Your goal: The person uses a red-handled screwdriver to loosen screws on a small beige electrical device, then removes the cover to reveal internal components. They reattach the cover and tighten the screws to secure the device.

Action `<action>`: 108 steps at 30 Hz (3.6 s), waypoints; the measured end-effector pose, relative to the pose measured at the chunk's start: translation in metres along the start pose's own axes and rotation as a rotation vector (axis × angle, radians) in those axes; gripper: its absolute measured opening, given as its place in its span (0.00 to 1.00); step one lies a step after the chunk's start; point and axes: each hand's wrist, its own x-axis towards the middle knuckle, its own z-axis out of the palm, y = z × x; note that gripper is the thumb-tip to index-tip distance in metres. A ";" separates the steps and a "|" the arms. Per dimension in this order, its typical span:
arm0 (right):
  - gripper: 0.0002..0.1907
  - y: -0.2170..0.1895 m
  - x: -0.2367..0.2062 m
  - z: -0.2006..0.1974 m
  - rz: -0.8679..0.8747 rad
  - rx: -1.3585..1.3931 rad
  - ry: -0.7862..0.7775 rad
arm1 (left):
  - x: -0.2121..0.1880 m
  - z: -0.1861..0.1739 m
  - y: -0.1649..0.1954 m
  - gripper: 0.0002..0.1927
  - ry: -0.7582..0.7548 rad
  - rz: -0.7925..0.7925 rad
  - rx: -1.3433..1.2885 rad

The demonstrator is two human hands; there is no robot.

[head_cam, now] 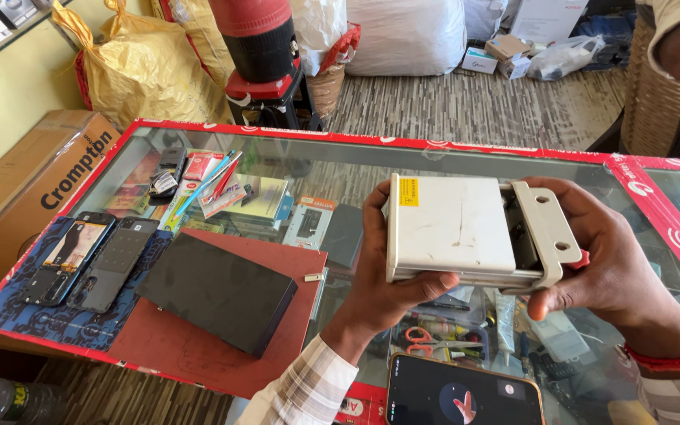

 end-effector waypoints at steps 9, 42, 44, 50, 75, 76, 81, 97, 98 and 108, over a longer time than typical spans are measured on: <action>0.60 -0.004 0.002 0.008 -0.178 -0.136 0.078 | 0.001 0.006 -0.004 0.68 -0.034 -0.016 0.050; 0.42 0.017 0.002 -0.022 0.036 0.070 0.064 | 0.010 0.002 -0.018 0.42 0.218 -0.239 -0.194; 0.39 0.015 0.002 -0.021 0.051 0.112 0.063 | 0.010 0.004 -0.016 0.40 0.206 -0.257 -0.188; 0.29 0.020 0.005 -0.022 0.040 0.211 0.082 | 0.007 0.001 -0.010 0.36 0.065 -0.419 -0.056; 0.30 0.008 -0.004 -0.049 -0.225 0.511 -0.404 | 0.004 -0.016 -0.020 0.21 -0.102 -0.642 -0.766; 0.29 0.007 -0.005 -0.048 -0.251 0.482 -0.467 | 0.003 -0.019 -0.017 0.22 -0.219 -0.634 -0.825; 0.29 0.013 -0.012 -0.041 -0.148 0.510 -0.549 | 0.005 -0.017 -0.027 0.22 -0.101 -0.777 -0.673; 0.41 -0.008 -0.001 -0.019 -0.004 0.104 -0.315 | 0.005 -0.017 -0.034 0.17 -0.015 -0.719 -0.679; 0.46 -0.009 0.000 -0.022 -0.034 0.144 -0.371 | 0.006 -0.016 -0.035 0.16 0.020 -0.713 -0.686; 0.62 -0.007 -0.003 -0.024 0.172 0.094 -0.262 | 0.009 -0.017 -0.038 0.13 0.101 -0.615 -0.610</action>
